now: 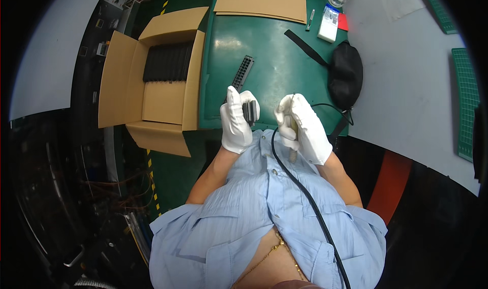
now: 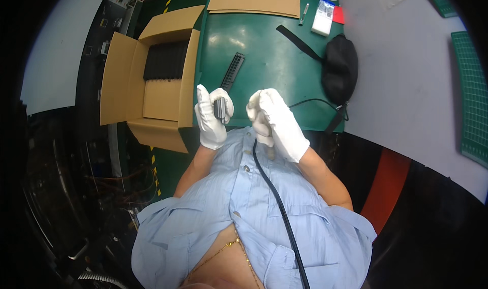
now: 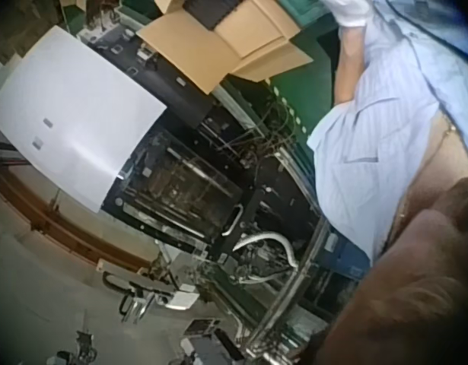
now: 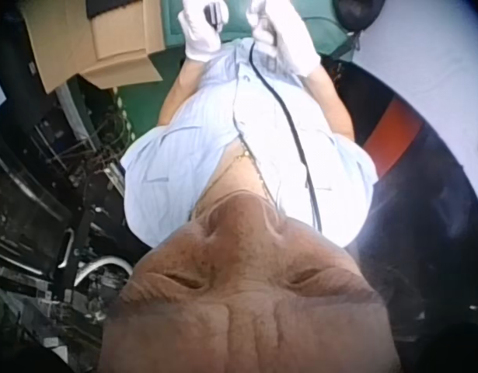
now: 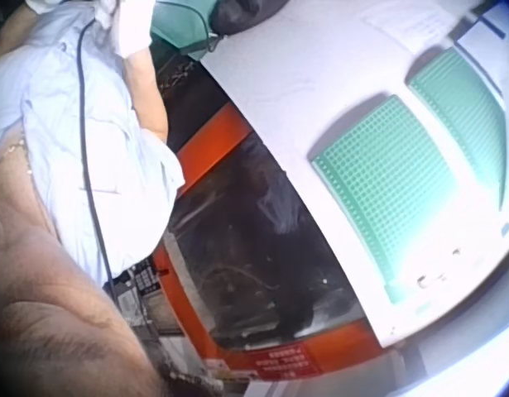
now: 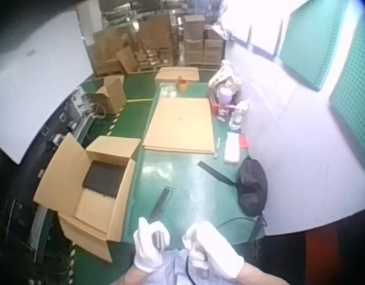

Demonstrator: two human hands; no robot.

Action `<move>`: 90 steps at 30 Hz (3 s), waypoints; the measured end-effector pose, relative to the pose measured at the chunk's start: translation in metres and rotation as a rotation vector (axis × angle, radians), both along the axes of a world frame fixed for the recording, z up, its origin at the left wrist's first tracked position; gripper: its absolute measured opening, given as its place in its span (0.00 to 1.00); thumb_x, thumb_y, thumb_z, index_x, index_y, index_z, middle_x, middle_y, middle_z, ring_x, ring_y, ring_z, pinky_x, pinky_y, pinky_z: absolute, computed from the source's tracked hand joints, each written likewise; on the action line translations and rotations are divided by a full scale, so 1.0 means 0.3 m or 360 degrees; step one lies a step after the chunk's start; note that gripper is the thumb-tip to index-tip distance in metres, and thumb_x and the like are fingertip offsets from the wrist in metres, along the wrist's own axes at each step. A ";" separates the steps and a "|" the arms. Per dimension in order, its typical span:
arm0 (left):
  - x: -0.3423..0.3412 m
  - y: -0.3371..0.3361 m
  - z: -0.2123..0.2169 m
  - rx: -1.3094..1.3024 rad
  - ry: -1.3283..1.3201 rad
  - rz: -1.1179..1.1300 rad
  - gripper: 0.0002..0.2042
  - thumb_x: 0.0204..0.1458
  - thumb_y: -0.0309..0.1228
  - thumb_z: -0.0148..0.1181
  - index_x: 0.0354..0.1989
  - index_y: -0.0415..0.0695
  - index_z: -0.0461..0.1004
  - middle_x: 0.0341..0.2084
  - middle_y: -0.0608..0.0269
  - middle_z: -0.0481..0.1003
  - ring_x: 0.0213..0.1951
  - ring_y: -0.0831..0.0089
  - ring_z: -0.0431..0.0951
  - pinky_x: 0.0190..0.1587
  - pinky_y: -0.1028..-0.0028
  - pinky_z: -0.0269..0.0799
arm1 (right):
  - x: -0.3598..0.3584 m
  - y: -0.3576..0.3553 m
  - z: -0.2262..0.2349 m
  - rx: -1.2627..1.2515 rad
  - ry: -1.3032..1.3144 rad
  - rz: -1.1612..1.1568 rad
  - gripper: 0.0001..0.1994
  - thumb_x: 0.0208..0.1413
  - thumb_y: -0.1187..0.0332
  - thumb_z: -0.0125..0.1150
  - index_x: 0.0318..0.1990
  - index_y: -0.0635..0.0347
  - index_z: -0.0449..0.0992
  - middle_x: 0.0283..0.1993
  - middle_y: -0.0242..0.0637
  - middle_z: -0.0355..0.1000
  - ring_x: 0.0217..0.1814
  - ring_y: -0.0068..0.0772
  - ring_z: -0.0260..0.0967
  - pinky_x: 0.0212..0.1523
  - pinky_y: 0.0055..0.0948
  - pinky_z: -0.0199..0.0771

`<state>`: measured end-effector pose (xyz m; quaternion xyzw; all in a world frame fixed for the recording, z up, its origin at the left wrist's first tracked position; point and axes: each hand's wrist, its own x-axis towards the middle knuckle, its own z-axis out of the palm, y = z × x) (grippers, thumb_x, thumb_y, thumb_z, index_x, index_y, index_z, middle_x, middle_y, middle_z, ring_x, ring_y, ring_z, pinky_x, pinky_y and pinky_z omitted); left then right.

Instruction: The person assembles black plastic injection-molded components by hand at a workstation.

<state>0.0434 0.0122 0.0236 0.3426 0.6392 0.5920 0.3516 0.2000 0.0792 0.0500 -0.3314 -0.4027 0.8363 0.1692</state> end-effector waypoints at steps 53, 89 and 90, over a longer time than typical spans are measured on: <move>-0.101 0.121 0.052 0.0592 0.1581 0.0093 0.17 0.65 0.39 0.45 0.53 0.37 0.69 0.40 0.52 0.74 0.41 0.58 0.75 0.48 0.64 0.67 | -0.044 -0.016 0.031 0.1433 -0.0705 0.0010 0.15 0.59 0.56 0.64 0.38 0.61 0.80 0.29 0.42 0.75 0.29 0.38 0.76 0.32 0.30 0.74; -0.008 0.247 0.058 0.0176 -0.0779 -0.0135 0.19 0.62 0.45 0.59 0.45 0.40 0.65 0.25 0.68 0.68 0.15 0.83 0.68 0.14 0.80 0.65 | 0.019 -0.015 0.036 0.1808 -0.0862 0.0214 0.17 0.56 0.56 0.66 0.43 0.60 0.73 0.23 0.38 0.71 0.24 0.38 0.74 0.30 0.32 0.75; -0.019 0.241 0.059 0.0128 -0.0790 -0.0088 0.19 0.62 0.45 0.59 0.45 0.40 0.65 0.25 0.68 0.68 0.15 0.83 0.68 0.14 0.80 0.65 | 0.032 -0.011 0.047 0.1624 -0.0720 0.0190 0.21 0.57 0.50 0.64 0.46 0.57 0.71 0.25 0.39 0.74 0.27 0.45 0.77 0.30 0.35 0.77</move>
